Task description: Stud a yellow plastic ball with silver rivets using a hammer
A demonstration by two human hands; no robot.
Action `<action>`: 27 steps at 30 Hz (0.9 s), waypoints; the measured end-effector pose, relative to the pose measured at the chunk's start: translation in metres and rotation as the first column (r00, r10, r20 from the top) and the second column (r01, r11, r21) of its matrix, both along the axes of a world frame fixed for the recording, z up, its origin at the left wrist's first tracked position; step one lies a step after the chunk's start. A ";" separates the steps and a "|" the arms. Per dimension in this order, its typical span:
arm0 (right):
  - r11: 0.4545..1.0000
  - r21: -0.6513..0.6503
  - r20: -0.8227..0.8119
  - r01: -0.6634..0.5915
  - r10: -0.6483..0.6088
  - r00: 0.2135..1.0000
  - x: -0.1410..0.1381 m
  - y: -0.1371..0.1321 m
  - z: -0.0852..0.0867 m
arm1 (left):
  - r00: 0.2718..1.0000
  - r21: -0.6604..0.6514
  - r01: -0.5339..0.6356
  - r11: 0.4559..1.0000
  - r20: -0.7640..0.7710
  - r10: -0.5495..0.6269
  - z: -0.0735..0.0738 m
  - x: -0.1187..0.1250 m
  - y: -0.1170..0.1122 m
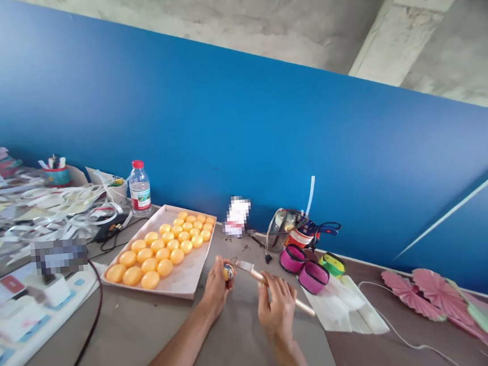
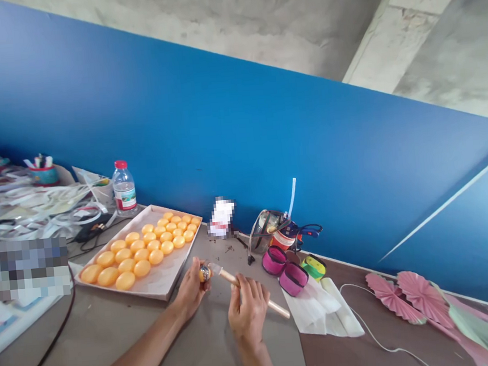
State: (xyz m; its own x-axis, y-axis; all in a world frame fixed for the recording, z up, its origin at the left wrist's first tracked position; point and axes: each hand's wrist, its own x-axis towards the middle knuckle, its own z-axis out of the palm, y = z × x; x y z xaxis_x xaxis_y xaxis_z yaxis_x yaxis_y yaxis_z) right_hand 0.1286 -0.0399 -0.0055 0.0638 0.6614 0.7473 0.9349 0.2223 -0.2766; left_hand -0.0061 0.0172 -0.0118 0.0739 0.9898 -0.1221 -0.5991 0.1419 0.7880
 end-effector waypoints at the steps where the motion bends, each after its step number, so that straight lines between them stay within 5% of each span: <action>1: 1.000 -0.023 0.004 -0.008 0.008 1.000 0.000 0.000 0.000 | 1.000 0.004 0.002 1.000 -0.009 -0.002 -0.001 0.000 0.000; 14: 0.996 -0.086 0.014 0.023 -0.022 1.000 0.000 0.002 -0.005 | 0.996 -0.085 -0.007 0.996 -0.092 0.000 0.002 0.002 0.004; 27: 0.998 0.059 -0.068 0.009 -0.005 0.998 0.004 0.001 0.001 | 0.985 0.002 0.028 1.000 -0.173 -0.027 0.003 0.001 -0.001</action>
